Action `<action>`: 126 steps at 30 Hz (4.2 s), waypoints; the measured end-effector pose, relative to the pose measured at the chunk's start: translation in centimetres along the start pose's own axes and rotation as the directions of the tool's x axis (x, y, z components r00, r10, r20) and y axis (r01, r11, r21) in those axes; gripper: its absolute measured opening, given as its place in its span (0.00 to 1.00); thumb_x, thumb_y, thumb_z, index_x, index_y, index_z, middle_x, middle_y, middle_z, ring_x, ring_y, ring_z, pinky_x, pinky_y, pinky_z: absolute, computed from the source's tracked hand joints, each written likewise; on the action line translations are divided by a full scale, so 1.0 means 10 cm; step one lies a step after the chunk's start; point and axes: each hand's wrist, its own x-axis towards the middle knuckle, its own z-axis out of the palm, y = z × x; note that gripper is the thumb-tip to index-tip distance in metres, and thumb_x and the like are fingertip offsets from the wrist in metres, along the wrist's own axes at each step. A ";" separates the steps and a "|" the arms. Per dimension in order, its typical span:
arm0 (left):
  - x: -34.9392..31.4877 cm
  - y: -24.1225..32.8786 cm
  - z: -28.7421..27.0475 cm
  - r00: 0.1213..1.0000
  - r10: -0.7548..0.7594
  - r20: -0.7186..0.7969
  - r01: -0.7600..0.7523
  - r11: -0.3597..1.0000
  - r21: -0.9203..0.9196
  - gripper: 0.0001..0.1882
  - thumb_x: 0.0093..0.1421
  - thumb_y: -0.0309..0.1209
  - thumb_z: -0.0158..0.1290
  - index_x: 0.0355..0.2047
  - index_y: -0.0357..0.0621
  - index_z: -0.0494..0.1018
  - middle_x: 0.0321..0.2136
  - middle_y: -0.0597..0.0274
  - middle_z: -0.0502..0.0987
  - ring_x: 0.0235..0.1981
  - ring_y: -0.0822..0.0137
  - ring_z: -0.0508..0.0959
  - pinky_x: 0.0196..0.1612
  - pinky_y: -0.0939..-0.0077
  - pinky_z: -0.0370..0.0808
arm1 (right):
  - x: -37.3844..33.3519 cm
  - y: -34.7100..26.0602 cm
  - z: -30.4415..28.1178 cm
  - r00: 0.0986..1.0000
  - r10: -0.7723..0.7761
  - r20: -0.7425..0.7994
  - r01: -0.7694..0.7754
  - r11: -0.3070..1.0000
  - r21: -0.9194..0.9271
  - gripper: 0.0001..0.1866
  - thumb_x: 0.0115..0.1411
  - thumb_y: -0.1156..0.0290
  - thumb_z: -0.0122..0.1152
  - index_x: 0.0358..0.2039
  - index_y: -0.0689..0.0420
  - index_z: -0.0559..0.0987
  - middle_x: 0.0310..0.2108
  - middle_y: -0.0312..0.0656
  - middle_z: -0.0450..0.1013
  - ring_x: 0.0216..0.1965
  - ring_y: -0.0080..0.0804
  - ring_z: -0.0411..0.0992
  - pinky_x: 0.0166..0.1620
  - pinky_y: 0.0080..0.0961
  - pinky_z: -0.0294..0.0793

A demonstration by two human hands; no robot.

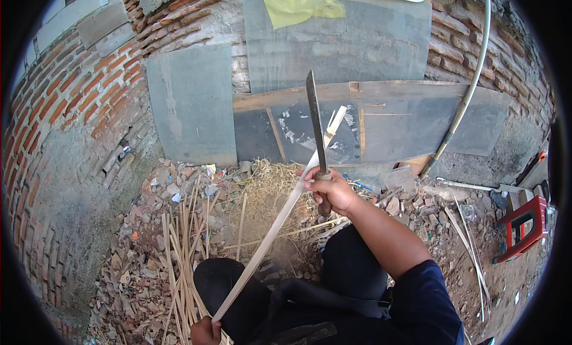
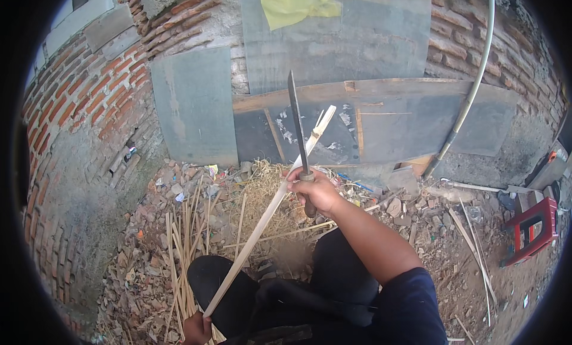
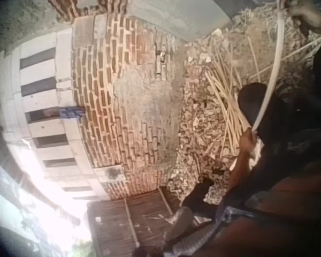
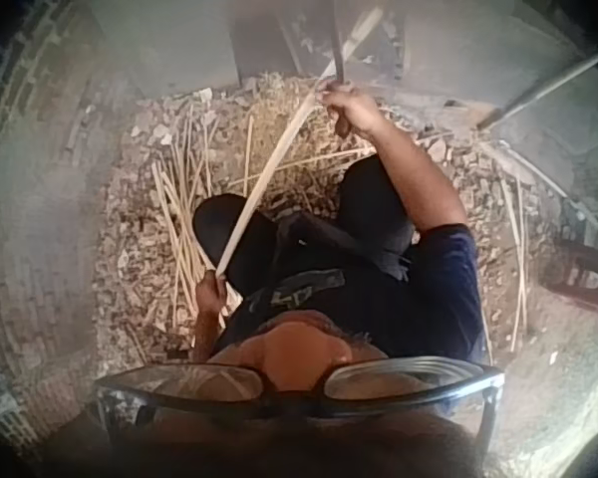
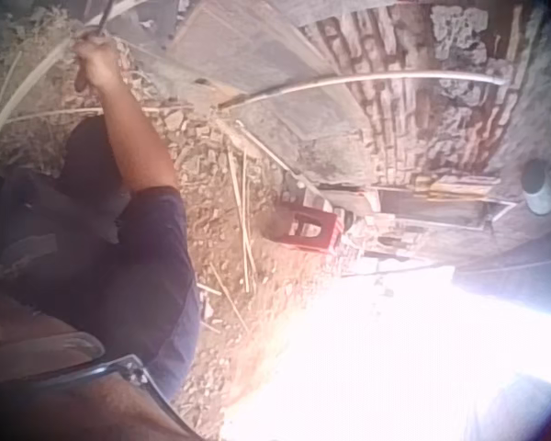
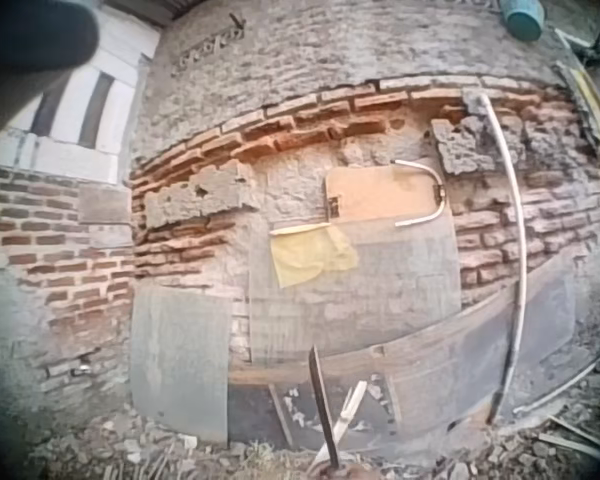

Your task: The person holds a strip of bamboo and shaves along its surface using a knife.

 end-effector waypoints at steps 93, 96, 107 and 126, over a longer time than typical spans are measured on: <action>0.07 0.46 0.10 0.897 -0.441 -0.032 0.436 0.871 0.225 0.24 0.60 0.49 0.53 0.27 0.36 0.67 0.17 0.41 0.73 0.22 0.37 0.76 0.25 0.45 0.71 | 0.46 0.08 0.30 0.949 0.255 0.186 0.232 -0.165 -0.959 0.14 0.50 0.65 0.60 0.40 0.49 0.80 0.35 0.47 0.79 0.40 0.47 0.78 0.43 0.45 0.77; -0.02 0.28 0.11 0.890 -0.456 0.005 0.442 0.864 0.242 0.23 0.61 0.48 0.54 0.27 0.36 0.67 0.17 0.40 0.73 0.22 0.36 0.76 0.26 0.44 0.71 | 0.45 0.13 0.46 0.913 0.273 0.302 0.355 -0.171 -0.919 0.14 0.52 0.64 0.59 0.40 0.49 0.79 0.34 0.47 0.79 0.40 0.48 0.79 0.43 0.45 0.78; 0.15 0.36 0.03 0.911 -0.411 0.044 0.386 0.884 0.266 0.21 0.61 0.45 0.55 0.26 0.38 0.67 0.17 0.41 0.73 0.22 0.37 0.76 0.26 0.45 0.71 | 0.79 0.34 -0.38 0.998 0.016 -0.068 -0.070 0.145 -0.987 0.14 0.52 0.67 0.54 0.37 0.55 0.81 0.33 0.53 0.78 0.38 0.52 0.77 0.46 0.44 0.75; 0.05 0.23 0.03 0.941 -0.330 0.070 0.309 0.926 0.215 0.21 0.61 0.44 0.55 0.27 0.36 0.67 0.18 0.38 0.74 0.23 0.35 0.76 0.27 0.44 0.71 | 0.68 0.04 0.02 0.993 0.106 -0.061 -0.042 -0.166 -0.985 0.15 0.51 0.66 0.59 0.41 0.48 0.80 0.35 0.43 0.80 0.42 0.44 0.79 0.45 0.46 0.78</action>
